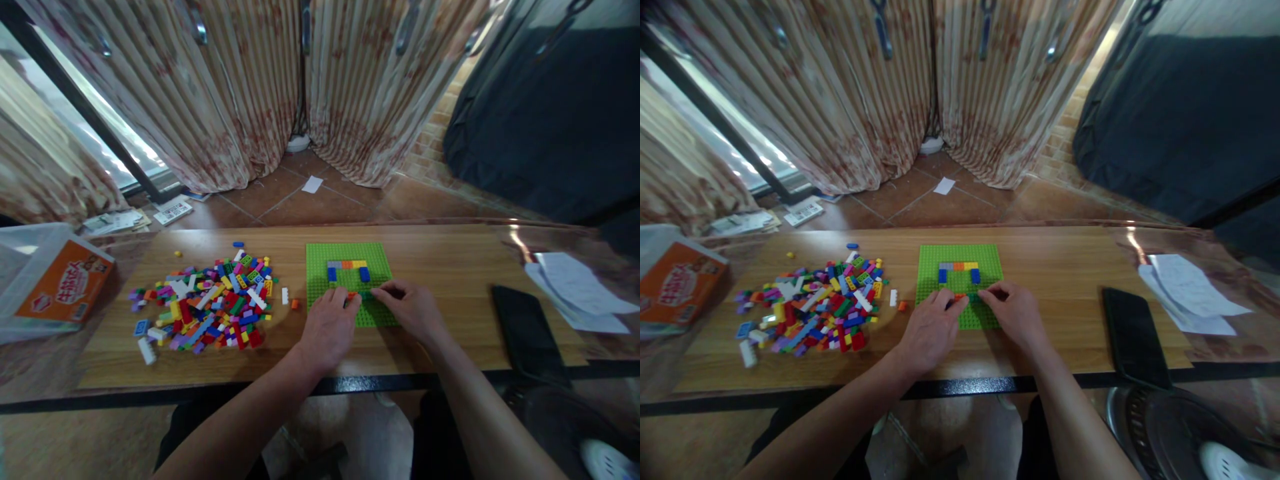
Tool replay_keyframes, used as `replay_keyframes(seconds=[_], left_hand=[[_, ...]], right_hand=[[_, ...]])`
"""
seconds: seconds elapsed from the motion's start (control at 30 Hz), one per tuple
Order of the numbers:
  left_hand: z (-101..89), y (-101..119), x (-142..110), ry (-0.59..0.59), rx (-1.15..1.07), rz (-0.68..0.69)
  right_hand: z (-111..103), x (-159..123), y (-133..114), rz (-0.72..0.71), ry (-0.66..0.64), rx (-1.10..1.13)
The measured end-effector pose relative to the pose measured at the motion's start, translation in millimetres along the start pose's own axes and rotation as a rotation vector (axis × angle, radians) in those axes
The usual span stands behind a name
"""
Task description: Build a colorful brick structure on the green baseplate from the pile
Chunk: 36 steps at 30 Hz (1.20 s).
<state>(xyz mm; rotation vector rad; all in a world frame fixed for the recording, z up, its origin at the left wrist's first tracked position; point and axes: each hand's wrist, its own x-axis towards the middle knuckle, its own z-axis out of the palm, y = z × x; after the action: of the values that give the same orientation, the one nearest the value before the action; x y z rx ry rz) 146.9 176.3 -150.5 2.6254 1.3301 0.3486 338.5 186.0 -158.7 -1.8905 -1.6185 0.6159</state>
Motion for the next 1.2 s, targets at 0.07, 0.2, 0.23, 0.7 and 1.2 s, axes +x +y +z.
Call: replay_keyframes(seconds=[0.07,0.2,0.23,0.7,1.2], left_hand=[[-0.4,1,1,-0.014,0.007,-0.007],[-1.5,2,2,-0.045,0.014,-0.012],[-1.6,3,2,-0.053,0.020,-0.012],[5.8,17,11,-0.052,0.183,0.070],[15.1,-8,-3,0.127,-0.128,0.073]], right_hand=[[2,1,-1,0.005,-0.016,-0.025],[2,4,-1,0.005,-0.041,-0.003],[2,4,-1,0.007,-0.048,0.007],[-3,14,-11,0.044,-0.113,-0.075],[-1,16,0,0.086,-0.119,0.033]])
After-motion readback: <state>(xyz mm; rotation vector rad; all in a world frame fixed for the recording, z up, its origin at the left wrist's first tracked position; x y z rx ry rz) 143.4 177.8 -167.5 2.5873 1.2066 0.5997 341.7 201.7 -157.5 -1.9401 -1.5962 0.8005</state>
